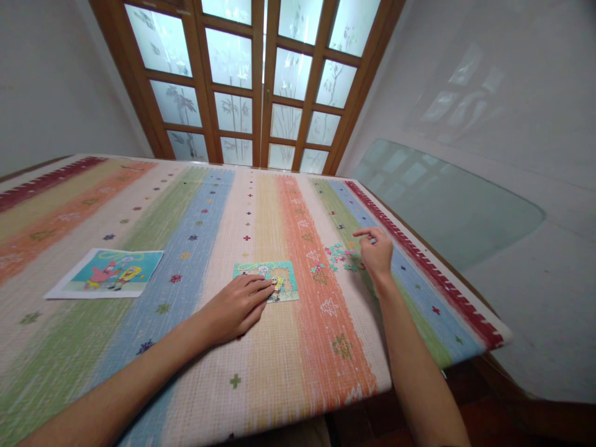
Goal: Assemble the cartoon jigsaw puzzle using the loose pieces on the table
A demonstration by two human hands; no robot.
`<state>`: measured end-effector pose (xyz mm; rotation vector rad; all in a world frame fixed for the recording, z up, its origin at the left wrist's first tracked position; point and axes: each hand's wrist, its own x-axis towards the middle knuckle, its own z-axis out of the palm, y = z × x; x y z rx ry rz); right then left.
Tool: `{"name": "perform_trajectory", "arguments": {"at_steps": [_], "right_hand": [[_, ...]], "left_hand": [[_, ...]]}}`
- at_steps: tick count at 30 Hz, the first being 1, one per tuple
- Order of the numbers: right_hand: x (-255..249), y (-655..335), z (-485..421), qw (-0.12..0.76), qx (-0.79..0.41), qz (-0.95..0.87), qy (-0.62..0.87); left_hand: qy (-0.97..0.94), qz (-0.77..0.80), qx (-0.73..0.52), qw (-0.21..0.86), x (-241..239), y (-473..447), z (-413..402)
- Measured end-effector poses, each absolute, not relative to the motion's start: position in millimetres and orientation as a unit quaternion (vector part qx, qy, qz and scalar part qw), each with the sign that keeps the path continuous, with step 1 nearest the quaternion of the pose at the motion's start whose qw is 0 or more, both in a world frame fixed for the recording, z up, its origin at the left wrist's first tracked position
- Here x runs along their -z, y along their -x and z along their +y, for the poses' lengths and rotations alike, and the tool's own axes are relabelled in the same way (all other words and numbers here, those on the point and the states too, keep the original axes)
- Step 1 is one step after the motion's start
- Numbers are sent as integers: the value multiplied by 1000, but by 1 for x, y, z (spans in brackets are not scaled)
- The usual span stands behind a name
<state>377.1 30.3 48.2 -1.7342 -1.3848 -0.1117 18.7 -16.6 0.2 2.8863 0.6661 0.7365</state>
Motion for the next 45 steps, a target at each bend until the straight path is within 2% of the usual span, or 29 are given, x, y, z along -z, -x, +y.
{"name": "perform_trajectory", "arguments": {"at_steps": [7, 15, 20, 26, 35, 45], "right_hand": [[-38, -410, 31, 239, 72, -608, 753], [-36, -424, 28, 128, 6, -668, 733], [-45, -420, 21, 110, -53, -682, 721], [-48, -426, 20, 130, -210, -686, 684], [-42, -434, 22, 130, -250, -661, 695], [-47, -411, 25, 239, -351, -704, 568]], "left_hand": [[-946, 213, -239, 40, -2, -18, -17], [-944, 217, -243, 49, -1, -17, -16], [-944, 222, -239, 49, 0, -17, -16], [-945, 221, -237, 49, 0, -17, -16], [-946, 218, -236, 38, -1, -18, -16], [-947, 216, -235, 25, 0, -19, -16]]}}
